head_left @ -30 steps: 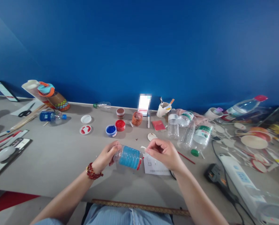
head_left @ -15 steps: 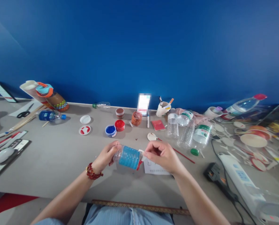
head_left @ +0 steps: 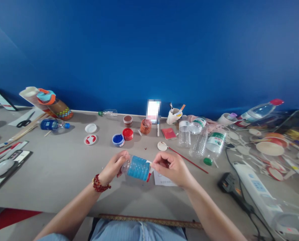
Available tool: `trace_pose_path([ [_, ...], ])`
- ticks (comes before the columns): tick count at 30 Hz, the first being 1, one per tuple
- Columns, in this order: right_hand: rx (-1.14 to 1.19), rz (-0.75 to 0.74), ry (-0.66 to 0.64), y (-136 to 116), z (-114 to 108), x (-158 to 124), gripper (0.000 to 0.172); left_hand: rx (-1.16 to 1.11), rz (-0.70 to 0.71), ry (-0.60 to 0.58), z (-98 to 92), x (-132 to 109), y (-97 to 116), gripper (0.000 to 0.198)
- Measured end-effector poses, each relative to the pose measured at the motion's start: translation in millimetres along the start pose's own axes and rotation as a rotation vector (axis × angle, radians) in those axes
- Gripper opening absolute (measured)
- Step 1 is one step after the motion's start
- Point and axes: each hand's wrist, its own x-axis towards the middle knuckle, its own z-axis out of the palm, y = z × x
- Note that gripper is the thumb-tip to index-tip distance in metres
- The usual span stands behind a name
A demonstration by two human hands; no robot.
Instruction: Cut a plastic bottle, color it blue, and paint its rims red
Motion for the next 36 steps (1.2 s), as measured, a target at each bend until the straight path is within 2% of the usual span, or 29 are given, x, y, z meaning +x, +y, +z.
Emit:
trace_pose_path([
  [4, -0.03, -0.038, 0.082, -5, -6, -1, 0.022, 0.001, -0.006, 0.006, 0.4, 1, -1, 0.04],
  [10, -0.069, -0.034, -0.028, -2, 3, -7, 0.02, 0.002, -0.007, 0.024, 0.0, 3, -4, 0.041],
  [16, -0.089, -0.087, 0.055, -8, -2, -6, 0.021, 0.003, -0.006, 0.025, -0.6, 1, -1, 0.041],
  [22, -0.067, -0.042, -0.05, -5, 3, -5, 0.019, -0.015, -0.004, 0.024, -0.5, 1, 0, 0.04],
  [27, -0.022, -0.043, 0.066, -3, -3, 2, 0.023, -0.027, -0.012, 0.037, -0.6, 2, 1, 0.043],
  [32, 0.033, -0.014, -0.059, 0, -3, 6, 0.021, -0.026, -0.01, 0.043, -1.8, 4, -1, 0.044],
  [36, 0.054, -0.026, 0.039, 4, -3, 15, 0.022, -0.033, -0.007, 0.049, -2.7, 6, -3, 0.046],
])
